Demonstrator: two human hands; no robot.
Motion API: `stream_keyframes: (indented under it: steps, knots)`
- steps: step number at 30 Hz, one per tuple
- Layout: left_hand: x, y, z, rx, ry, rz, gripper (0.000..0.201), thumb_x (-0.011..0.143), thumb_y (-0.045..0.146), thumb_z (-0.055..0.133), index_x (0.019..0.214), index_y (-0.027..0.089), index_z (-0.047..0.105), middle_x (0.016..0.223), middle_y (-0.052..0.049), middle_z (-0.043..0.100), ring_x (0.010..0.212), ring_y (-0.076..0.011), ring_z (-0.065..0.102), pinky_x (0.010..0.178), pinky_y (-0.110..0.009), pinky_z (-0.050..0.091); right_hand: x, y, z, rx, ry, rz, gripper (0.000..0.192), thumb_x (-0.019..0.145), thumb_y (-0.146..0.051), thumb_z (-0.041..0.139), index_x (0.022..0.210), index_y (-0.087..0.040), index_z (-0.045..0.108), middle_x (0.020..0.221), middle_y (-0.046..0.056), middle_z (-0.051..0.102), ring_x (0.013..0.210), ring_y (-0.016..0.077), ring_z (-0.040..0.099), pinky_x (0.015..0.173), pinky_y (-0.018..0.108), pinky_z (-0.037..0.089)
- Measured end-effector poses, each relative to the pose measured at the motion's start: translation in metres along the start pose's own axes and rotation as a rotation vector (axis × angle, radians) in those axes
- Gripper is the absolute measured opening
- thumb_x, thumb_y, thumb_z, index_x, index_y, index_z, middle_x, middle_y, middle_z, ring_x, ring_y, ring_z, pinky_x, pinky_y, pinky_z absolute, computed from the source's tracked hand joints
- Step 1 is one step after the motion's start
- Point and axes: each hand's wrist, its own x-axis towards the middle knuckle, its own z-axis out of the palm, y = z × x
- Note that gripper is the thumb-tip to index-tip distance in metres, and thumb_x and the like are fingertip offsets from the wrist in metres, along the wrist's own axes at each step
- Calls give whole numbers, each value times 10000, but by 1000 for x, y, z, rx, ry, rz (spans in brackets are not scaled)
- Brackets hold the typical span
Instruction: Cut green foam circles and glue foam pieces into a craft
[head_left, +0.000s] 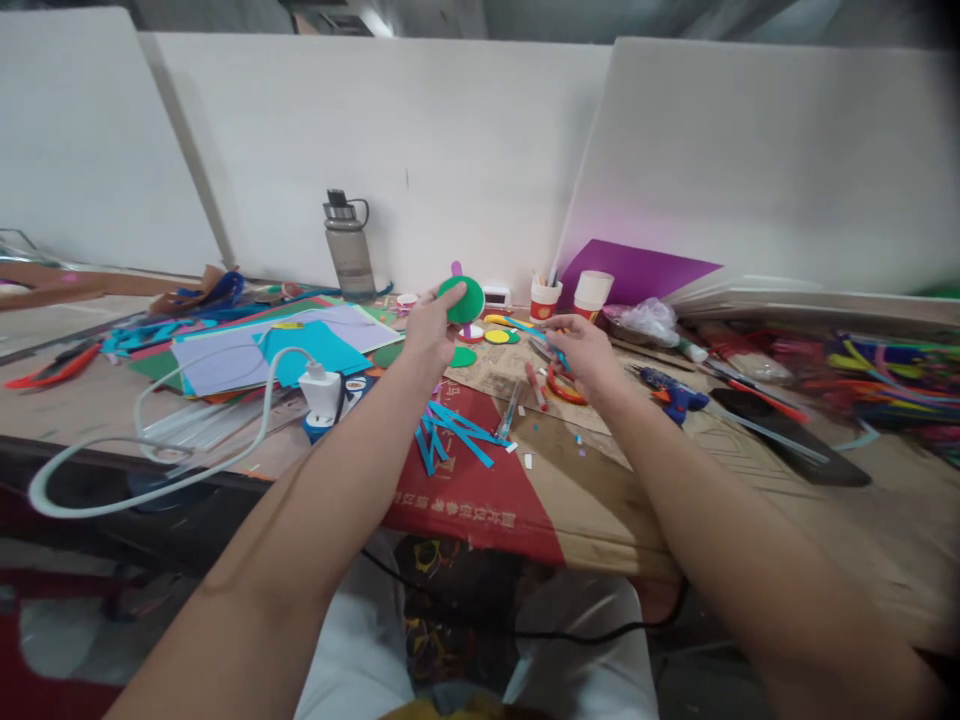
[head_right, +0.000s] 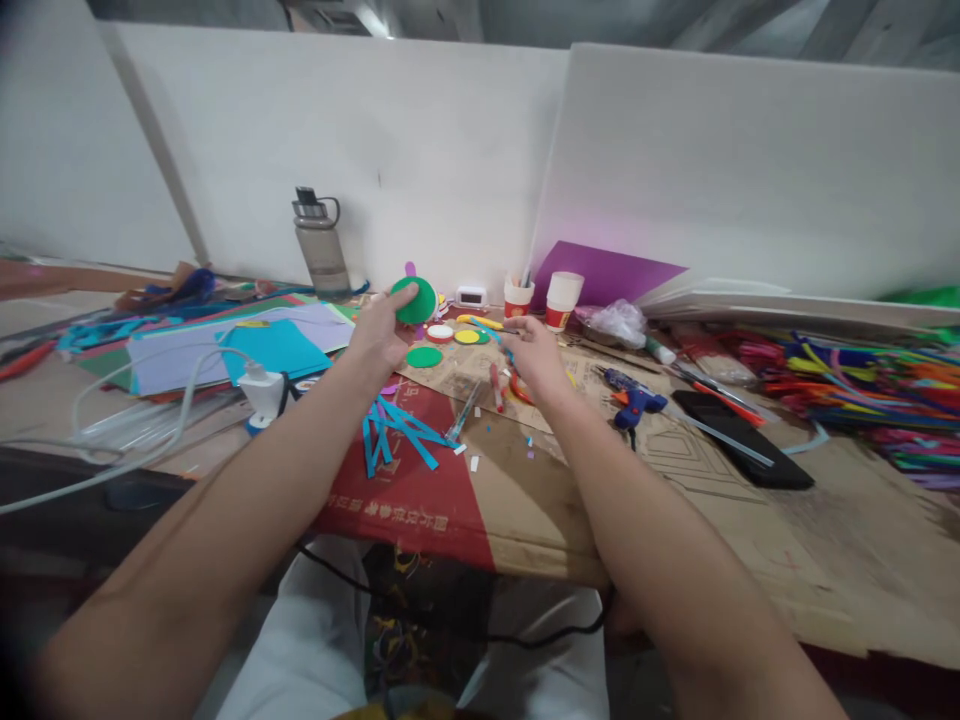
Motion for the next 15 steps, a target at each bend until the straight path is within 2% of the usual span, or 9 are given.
stream_keyframes:
  steps: [3,6,8,12,15]
  knots:
    - [-6,-9,-1,168,-11,-39,186,666,182,780,788,185,640,717,7,661,604,-113,602,581,-235,459,11,-2,-12,152,59,30,113,700,-152,581,806,-186,599,559,-61,512,456,62,421,411,179,307]
    - [-11,-20,-4,476,-65,-108,255,635,189,803,835,180,645,657,6,650,543,-124,583,523,-231,417,15,-3,-17,219,66,47,96,683,-180,620,775,-189,595,572,-58,521,451,52,422,402,170,315]
    - [-12,-29,-10,660,-56,-115,318,573,161,834,812,184,625,601,21,623,510,-126,564,516,-232,407,14,-4,-18,225,58,54,99,679,-186,632,773,-189,598,576,-55,534,452,52,429,406,171,330]
    - [-4,-46,-24,804,-145,-176,341,516,171,846,776,194,626,623,9,640,560,-151,595,539,-240,425,12,-7,-16,245,3,89,107,686,-168,632,791,-179,618,601,-41,569,470,57,459,440,183,377]
    - [1,-52,-31,777,-208,-190,358,448,169,856,715,203,620,618,18,632,616,-156,605,561,-222,425,12,-9,-17,256,-21,103,107,691,-166,650,795,-176,627,608,-43,568,484,59,478,466,191,397]
